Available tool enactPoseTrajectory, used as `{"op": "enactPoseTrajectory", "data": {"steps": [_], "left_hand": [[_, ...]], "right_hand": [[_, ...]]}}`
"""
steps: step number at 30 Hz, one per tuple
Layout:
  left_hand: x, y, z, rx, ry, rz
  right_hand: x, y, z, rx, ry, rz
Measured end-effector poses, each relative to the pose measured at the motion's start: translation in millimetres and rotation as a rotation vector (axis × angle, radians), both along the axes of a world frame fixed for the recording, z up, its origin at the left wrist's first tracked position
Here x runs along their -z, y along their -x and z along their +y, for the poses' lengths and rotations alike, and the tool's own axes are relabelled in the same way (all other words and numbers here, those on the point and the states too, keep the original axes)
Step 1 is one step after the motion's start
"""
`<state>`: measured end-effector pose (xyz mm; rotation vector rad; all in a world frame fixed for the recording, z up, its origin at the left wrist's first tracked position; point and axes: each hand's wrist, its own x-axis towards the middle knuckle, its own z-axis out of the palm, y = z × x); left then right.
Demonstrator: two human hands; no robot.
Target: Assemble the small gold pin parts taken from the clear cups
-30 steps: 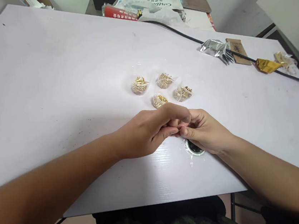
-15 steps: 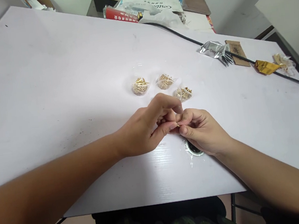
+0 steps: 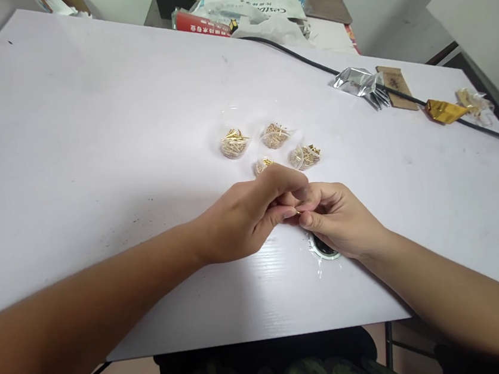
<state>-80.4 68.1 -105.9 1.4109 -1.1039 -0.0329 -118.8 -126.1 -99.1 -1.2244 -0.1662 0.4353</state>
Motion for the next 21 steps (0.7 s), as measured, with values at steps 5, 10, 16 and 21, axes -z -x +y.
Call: {"op": "enactPoseTrajectory", "data": {"steps": [5,10,16,21], "left_hand": [[-2.9,1,0,0.004,-0.04,-0.035],[-4.9,2,2,0.003,-0.102,-0.105],[-7.3,3,6,0.011,-0.259,-0.135],[-11.5,2,5,0.062,-0.309,-0.117]], "right_hand": [[-0.3,1,-1,0.003,0.046,0.0],[-3.6,0,0,-0.007,0.114,-0.031],[-7.2,-1,4,0.0,0.129,-0.064],[-11.5,-2,6,-0.001,0.155,-0.067]]}}
